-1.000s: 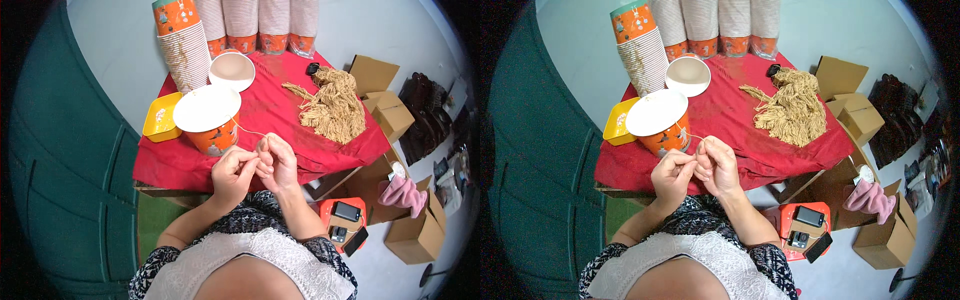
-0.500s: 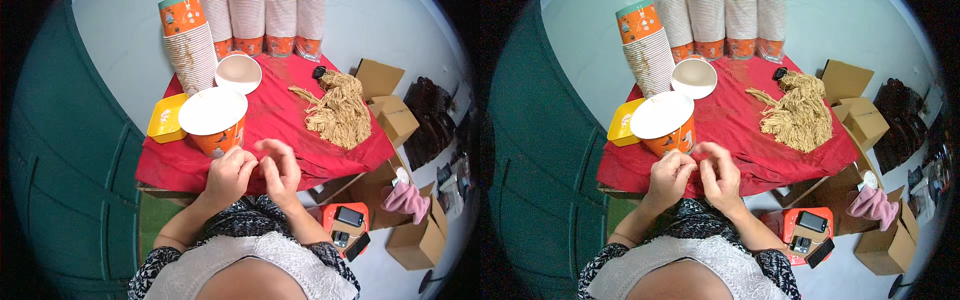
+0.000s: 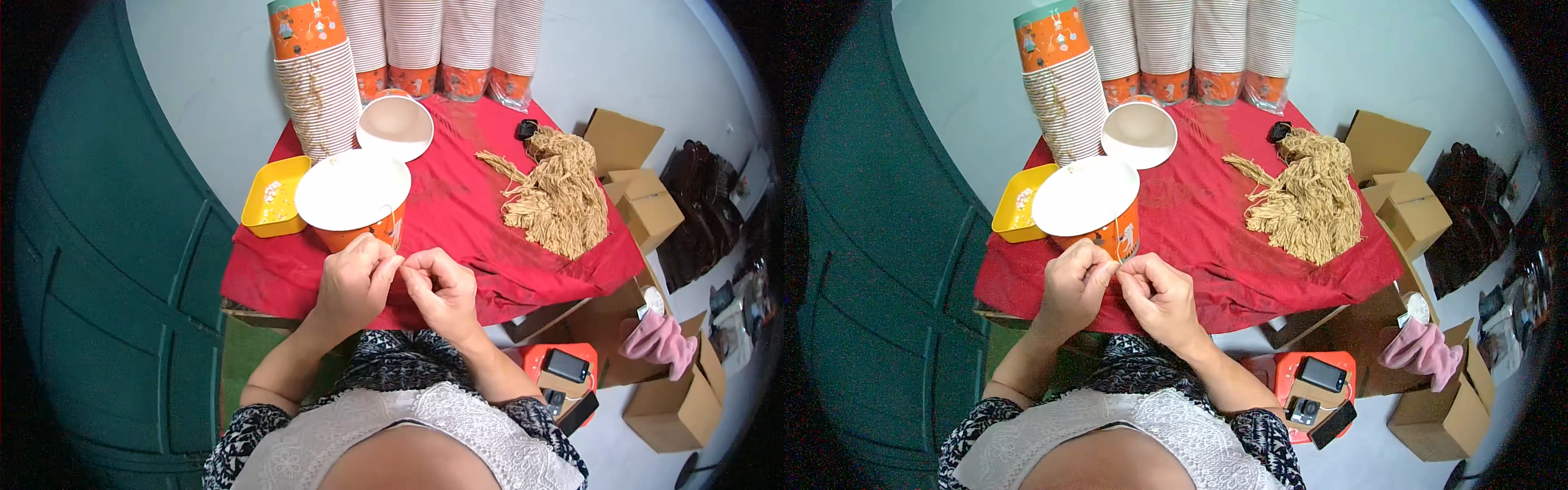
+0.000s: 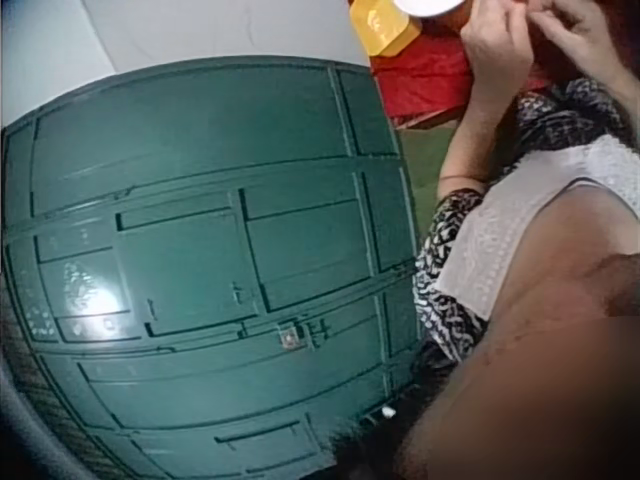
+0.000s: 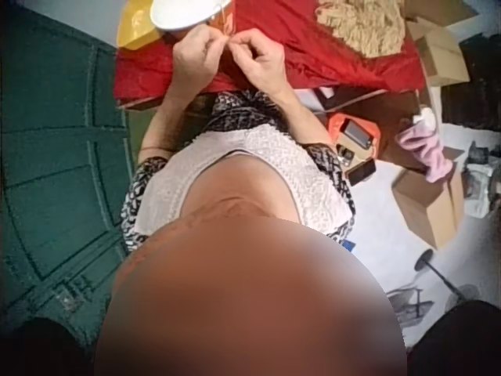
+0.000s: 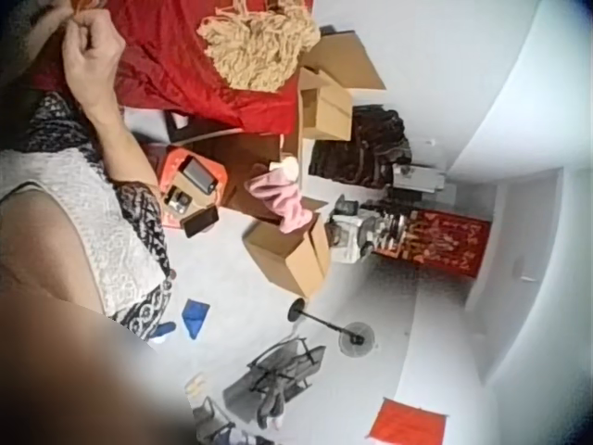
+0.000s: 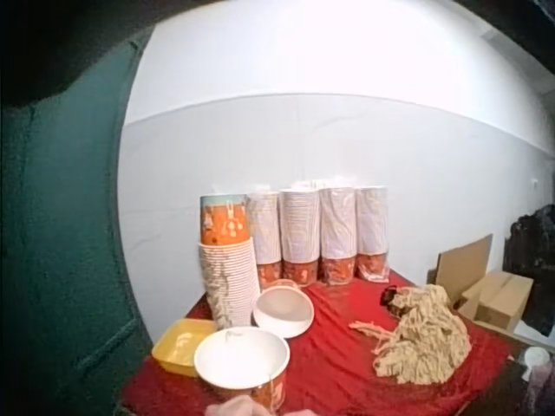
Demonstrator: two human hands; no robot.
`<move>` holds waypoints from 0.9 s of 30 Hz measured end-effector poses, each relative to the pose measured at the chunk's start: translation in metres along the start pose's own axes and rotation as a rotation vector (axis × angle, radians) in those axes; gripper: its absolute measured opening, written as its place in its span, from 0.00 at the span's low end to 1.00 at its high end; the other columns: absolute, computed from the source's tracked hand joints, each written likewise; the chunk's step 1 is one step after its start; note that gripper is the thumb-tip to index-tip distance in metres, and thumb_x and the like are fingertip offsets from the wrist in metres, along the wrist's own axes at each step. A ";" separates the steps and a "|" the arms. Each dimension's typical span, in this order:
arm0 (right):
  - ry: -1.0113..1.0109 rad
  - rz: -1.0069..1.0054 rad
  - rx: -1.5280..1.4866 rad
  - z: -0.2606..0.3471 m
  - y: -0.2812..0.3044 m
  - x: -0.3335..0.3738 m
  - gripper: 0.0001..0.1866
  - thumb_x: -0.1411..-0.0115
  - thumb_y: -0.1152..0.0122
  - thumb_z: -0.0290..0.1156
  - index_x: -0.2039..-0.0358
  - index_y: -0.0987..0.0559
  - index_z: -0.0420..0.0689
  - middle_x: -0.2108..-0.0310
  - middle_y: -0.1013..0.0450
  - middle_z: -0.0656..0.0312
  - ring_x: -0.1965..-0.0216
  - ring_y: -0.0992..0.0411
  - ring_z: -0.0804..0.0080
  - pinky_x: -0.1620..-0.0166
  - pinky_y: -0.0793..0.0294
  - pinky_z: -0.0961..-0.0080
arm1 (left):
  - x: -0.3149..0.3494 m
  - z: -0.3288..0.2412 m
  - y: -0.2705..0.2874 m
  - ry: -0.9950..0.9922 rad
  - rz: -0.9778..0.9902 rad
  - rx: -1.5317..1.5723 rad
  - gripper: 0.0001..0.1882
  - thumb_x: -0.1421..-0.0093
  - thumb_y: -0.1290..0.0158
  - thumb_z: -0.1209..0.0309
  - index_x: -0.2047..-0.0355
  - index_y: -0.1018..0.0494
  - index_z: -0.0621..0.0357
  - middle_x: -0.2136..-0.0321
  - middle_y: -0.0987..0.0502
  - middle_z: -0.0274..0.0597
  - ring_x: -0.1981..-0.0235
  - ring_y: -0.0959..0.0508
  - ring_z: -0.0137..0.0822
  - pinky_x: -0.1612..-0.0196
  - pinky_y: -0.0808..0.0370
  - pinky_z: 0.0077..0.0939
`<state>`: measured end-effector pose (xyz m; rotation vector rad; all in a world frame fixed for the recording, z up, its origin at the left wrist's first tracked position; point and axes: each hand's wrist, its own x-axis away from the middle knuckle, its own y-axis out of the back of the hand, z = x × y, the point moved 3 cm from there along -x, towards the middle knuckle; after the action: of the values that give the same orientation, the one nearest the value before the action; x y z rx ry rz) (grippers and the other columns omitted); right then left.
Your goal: Stringing decorative paper buckets by threading a thin cord through pre-drilled holes.
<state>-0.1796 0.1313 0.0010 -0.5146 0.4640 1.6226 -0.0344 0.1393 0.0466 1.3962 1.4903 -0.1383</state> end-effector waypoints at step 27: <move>0.323 -0.162 0.363 -0.008 -0.017 -0.035 0.08 0.52 0.38 0.13 0.72 0.27 0.36 0.66 0.31 0.51 0.68 0.29 0.61 0.67 0.28 0.71 | -0.072 0.055 0.064 0.119 0.233 -0.042 0.09 0.38 0.50 0.74 0.70 0.25 0.69 0.73 0.24 0.45 0.70 0.24 0.34 0.64 0.28 0.26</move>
<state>-0.1590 0.1001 0.0142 -0.5248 0.9145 1.2654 0.0317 0.0743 0.1074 1.5546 1.4061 0.1231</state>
